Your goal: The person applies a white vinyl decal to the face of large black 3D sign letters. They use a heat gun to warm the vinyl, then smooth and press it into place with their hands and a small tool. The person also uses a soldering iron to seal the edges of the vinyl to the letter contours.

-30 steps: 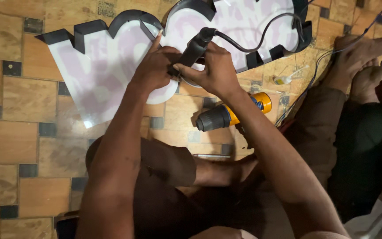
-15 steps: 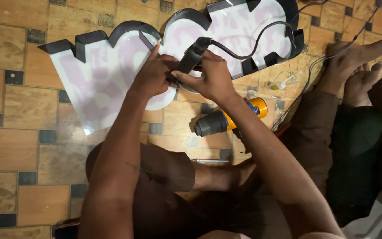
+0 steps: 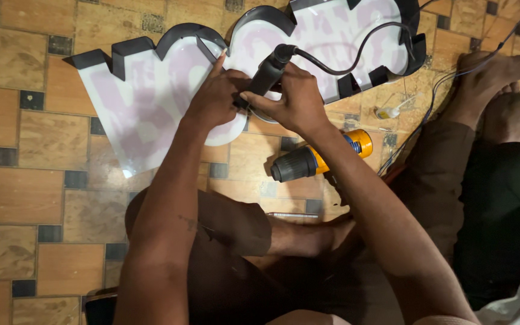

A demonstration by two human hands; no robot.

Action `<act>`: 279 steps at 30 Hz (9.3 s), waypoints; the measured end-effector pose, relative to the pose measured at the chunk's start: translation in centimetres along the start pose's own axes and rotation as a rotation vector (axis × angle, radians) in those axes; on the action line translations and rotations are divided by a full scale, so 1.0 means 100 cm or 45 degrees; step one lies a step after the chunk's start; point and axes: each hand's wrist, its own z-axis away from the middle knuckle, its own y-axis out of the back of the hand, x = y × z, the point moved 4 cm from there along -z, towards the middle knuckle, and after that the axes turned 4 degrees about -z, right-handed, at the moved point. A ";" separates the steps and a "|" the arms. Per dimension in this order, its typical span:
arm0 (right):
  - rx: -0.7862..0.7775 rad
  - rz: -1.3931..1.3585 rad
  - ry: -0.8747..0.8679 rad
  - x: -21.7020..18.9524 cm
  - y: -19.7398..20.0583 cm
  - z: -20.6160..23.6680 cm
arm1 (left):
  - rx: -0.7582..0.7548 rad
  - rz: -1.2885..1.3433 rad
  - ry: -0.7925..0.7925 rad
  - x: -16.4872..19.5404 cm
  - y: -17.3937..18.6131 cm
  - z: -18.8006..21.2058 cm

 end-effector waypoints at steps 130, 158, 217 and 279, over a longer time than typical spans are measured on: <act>-0.020 -0.176 -0.124 -0.001 -0.005 0.002 | 0.092 0.050 -0.098 0.004 0.010 -0.003; 0.384 -0.014 -0.402 0.026 -0.068 0.038 | -0.013 -0.037 -0.063 0.005 0.012 -0.007; 0.245 0.159 -0.362 0.047 -0.070 0.038 | 0.568 0.498 1.117 -0.020 -0.010 0.005; 0.200 0.212 -0.341 0.045 -0.070 0.034 | 0.707 1.020 0.942 -0.028 0.036 0.024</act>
